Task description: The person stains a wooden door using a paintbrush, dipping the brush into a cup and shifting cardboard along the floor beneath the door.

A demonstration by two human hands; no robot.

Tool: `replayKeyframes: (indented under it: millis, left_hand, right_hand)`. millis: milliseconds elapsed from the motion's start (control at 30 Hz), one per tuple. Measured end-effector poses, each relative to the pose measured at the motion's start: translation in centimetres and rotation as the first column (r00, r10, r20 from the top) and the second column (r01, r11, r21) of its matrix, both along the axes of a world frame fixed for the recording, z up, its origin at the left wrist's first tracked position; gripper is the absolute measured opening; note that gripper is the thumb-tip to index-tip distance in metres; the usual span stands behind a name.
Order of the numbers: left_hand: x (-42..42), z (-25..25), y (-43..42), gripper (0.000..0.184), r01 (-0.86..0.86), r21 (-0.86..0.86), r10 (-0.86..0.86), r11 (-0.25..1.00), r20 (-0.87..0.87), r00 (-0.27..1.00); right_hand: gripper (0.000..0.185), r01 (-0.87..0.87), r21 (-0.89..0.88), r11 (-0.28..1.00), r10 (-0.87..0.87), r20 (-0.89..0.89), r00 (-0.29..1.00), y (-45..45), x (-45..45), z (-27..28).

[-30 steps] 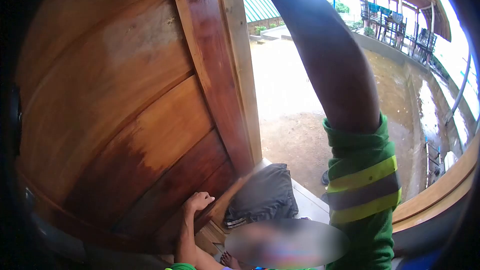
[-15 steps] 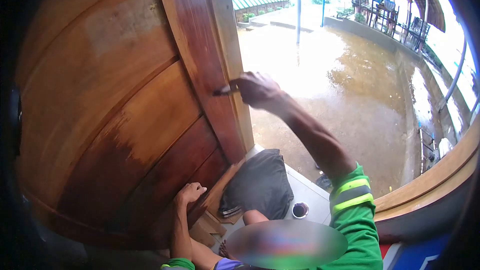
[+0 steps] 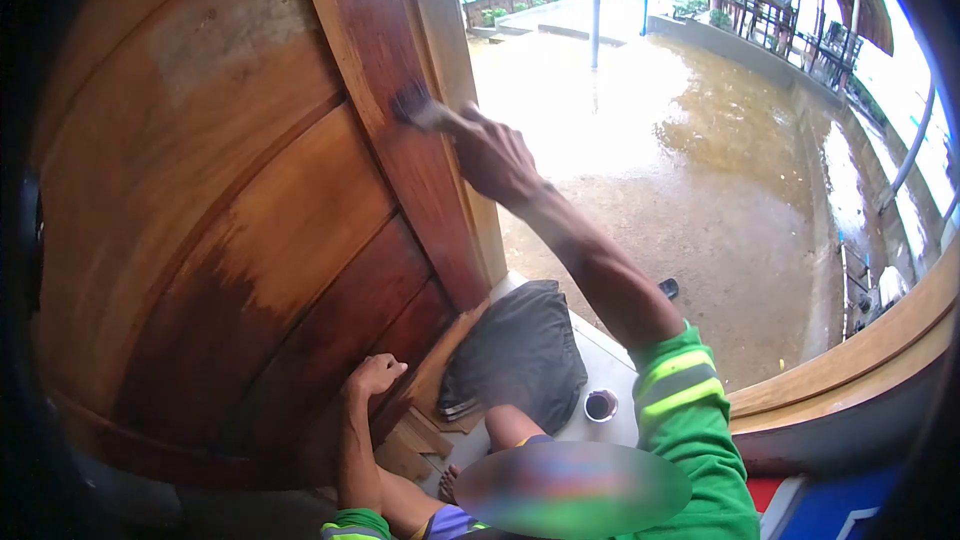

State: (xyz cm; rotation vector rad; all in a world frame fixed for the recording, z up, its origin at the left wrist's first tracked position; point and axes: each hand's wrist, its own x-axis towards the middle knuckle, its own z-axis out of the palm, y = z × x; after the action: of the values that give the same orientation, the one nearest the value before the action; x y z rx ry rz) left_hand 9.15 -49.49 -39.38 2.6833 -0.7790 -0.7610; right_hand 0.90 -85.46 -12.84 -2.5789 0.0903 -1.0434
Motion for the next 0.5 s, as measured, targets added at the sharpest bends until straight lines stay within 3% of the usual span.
replayKeyframes:
  millis: [100, 167, 200, 333, 367, 400, 433, 500]
  left_hand:
    - [-1.2, 2.1, -0.3, 0.046, -0.019, 0.014, 0.019, 1.0, 0.006, 1.0]
    - [-1.3, 2.5, -0.3, 0.047, -0.041, 0.001, 0.041, 0.999, -0.034, 0.999]
    - [-1.2, 2.5, -0.3, 0.047, -0.043, 0.0, 0.043, 0.999, -0.053, 0.998]
    - [-0.1, 0.6, -0.1, 0.047, 0.034, 0.014, -0.034, 0.999, -0.024, 0.999]
    - [-0.3, 1.0, -0.3, 0.047, 0.037, -0.001, -0.037, 0.999, -0.033, 0.999]
    - [-0.1, 0.8, -0.3, 0.048, 0.074, 0.025, -0.073, 0.997, -0.03, 0.997]
    - [-0.3, 0.8, -0.4, 0.049, 0.051, 0.039, -0.051, 0.998, -0.017, 0.999]
    - [-1.0, 2.8, -0.8, 0.049, 0.044, 0.055, -0.041, 0.997, -0.056, 0.998]
  right_hand:
    - [0.037, 0.024, -0.079, 0.997, -0.033, -0.116, 0.993, -0.8, -1.9, -1.3]
    - [0.034, 0.106, -0.116, 0.988, -0.138, -0.318, 0.938, 0.1, -3.9, 4.6]
    - [0.031, 0.126, -0.152, 0.98, -0.171, -0.335, 0.926, -0.3, -3.2, 6.6]
    - [0.039, 0.173, -0.317, 0.932, -0.168, 0.043, 0.985, -1.3, 0.6, 14.2]
    - [0.025, 0.24, -0.197, 0.951, -0.217, 0.132, 0.967, -1.6, 1.0, 16.3]
    - [0.02, 0.184, -0.166, 0.969, -0.144, 0.226, 0.963, -3.1, 2.1, 18.7]
    - [0.018, 0.071, -0.442, 0.894, 0.141, 0.429, 0.892, -6.9, 4.1, 21.3]
    - [0.027, -0.059, -0.504, 0.862, 0.247, 0.315, 0.917, -10.3, 6.8, 27.3]
